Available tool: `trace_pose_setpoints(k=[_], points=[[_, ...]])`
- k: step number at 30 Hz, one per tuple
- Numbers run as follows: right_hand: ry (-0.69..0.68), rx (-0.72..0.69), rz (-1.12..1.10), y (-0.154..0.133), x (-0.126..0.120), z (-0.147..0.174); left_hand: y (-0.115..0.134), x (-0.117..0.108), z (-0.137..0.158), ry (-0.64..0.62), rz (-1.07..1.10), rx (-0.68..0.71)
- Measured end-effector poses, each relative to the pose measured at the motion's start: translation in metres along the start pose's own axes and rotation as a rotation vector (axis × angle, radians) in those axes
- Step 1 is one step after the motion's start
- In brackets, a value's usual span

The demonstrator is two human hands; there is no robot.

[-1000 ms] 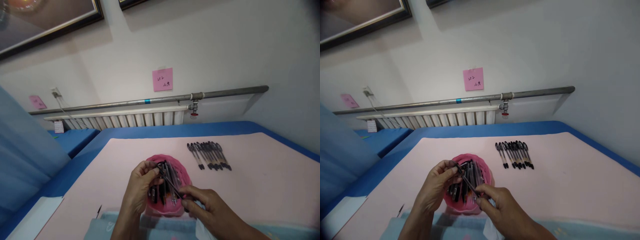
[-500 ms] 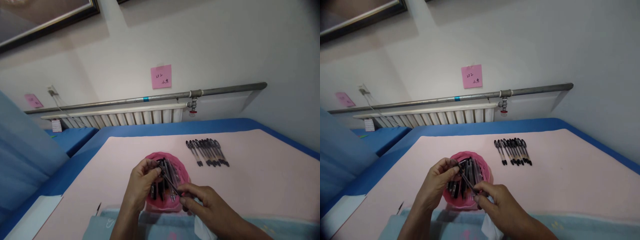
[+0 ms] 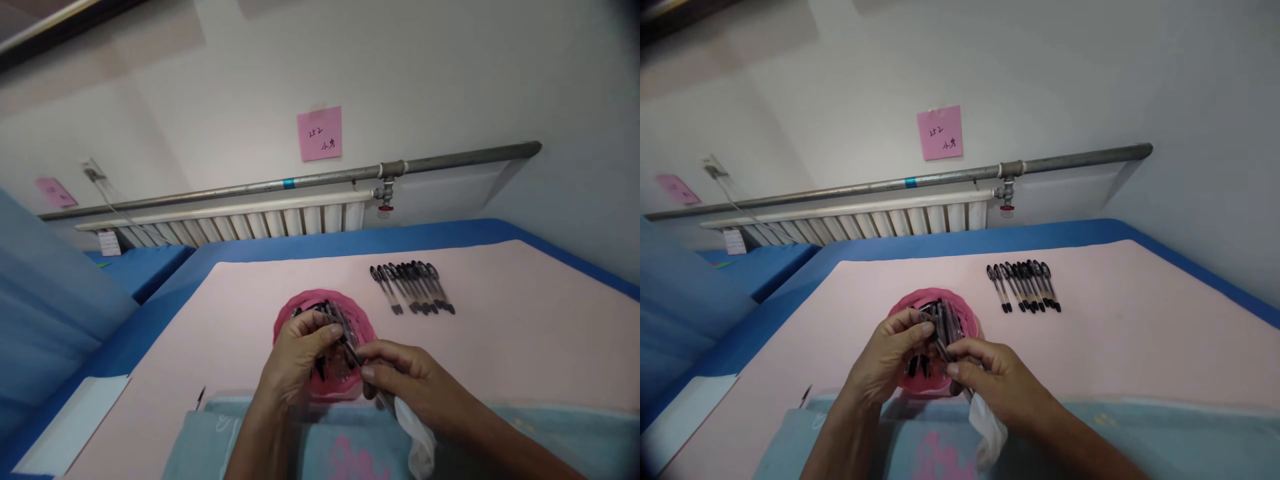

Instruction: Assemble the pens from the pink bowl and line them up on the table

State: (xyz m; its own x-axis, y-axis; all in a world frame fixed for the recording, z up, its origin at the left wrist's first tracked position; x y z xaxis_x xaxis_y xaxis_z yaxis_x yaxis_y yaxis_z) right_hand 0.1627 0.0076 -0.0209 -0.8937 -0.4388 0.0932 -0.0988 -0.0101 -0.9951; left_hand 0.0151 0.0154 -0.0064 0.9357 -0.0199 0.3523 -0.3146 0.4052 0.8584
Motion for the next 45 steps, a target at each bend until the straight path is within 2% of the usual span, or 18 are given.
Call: trace_pose_setpoints(k=[7, 11, 13, 17, 20, 23, 28, 36, 45], points=[[0.028, -0.024, -0.044, -0.002, 0.002, 0.000, -0.004, 0.004, -0.002, -0.048, -0.041, -0.017], [0.049, -0.042, -0.026, -0.001, 0.001, -0.001, -0.002, 0.003, -0.003, -0.019, -0.203, 0.043], [0.118, -0.037, -0.018, -0.003, -0.003, -0.003, 0.002, -0.001, -0.003, 0.076, -0.407, 0.119], [0.256, -0.006, 0.006, -0.008, -0.014, -0.004, 0.011, -0.012, -0.006, 0.407, -1.030, 0.286], [0.284, 0.000, 0.003, -0.010, -0.018, -0.004, 0.008, -0.018, -0.010, 0.499, -1.430, 0.215], [0.277, -0.001, 0.021, -0.010, -0.019, -0.004, 0.002, -0.022, -0.012, 0.536, -1.626, 0.108], [0.244, 0.008, 0.044, -0.011, -0.017, -0.005, -0.007, -0.017, -0.014, 0.532, -1.726, 0.065], [0.239, 0.015, 0.046, -0.008, -0.017, -0.003, -0.007, -0.010, -0.014, 0.581, -1.742, 0.020], [0.243, -0.067, 0.050, -0.005, -0.019, -0.007, -0.013, -0.007, -0.017, 0.613, -1.584, 0.169]])
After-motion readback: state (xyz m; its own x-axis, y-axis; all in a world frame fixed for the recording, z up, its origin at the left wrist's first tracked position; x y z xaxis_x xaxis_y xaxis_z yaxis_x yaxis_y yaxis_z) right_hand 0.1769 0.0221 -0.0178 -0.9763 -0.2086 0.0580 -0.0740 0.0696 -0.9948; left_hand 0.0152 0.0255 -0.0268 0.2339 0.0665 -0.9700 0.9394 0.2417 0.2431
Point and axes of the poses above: each hand's wrist, its own z-axis away from the middle knuckle, its own x-axis out of the palm, y = z × x, the point moved 4 cm from there along -z, towards the middle knuckle, and after that the axes turned 12 degrees about -x, right-handed, at the moved point
